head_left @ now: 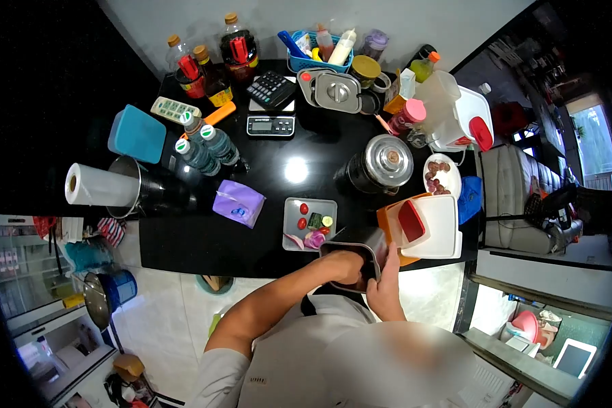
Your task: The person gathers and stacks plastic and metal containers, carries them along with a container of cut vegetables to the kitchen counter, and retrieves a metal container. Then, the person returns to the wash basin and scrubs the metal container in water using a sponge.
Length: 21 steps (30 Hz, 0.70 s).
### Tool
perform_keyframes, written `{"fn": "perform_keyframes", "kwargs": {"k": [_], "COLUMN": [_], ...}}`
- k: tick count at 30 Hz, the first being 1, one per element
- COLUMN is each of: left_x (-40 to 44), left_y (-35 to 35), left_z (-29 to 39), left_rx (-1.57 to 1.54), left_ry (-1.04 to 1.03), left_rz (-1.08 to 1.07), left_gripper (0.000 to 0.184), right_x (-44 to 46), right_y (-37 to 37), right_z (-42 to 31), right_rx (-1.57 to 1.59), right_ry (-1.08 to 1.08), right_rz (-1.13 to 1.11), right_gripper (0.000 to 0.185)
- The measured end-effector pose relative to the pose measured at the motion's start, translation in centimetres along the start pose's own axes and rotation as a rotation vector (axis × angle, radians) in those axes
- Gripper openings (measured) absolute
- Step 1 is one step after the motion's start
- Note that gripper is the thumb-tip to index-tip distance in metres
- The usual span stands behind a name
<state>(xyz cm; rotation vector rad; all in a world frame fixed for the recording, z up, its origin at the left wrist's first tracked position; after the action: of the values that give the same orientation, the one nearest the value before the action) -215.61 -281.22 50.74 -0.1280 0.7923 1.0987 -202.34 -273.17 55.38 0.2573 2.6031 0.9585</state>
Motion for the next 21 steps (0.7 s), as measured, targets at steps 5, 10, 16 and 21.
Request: {"fn": "perform_keyframes", "kwargs": {"k": [5, 10, 16, 21], "left_x": [-0.3, -0.6, -0.3, -1.0], "left_y": [0.1, 0.3, -0.2, 0.1], "left_z": [-0.6, -0.5, -1.0, -0.9], "left_rx": [-0.05, -0.141, -0.188, -0.214], "left_ry": [0.02, 0.078, 0.063, 0.037], "left_rz": [-0.075, -0.189, -0.182, -0.17], "left_gripper": [0.048, 0.056, 0.053, 0.046], "right_x": [0.1, -0.2, -0.3, -0.2], "right_y": [0.1, -0.2, -0.8, -0.9], "right_z": [-0.6, -0.4, 0.0, 0.3], "right_rx": [-0.007, 0.025, 0.052, 0.06], "right_ry": [0.003, 0.011, -0.009, -0.006], "right_rz": [-0.014, -0.039, -0.049, -0.051], "right_gripper": [0.086, 0.083, 0.081, 0.082]}}
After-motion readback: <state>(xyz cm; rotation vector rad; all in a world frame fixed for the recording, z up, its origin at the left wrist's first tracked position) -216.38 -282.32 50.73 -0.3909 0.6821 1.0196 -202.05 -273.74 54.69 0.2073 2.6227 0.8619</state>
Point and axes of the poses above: each hand's wrist, its own x-axis towards the middle knuckle, its own y-axis out of the back of the hand, z = x × y, the point moved 1 cm from there along x, towards the middle knuckle, and after that the axes turned 13 degrees about -z, right-handed, at the moved point
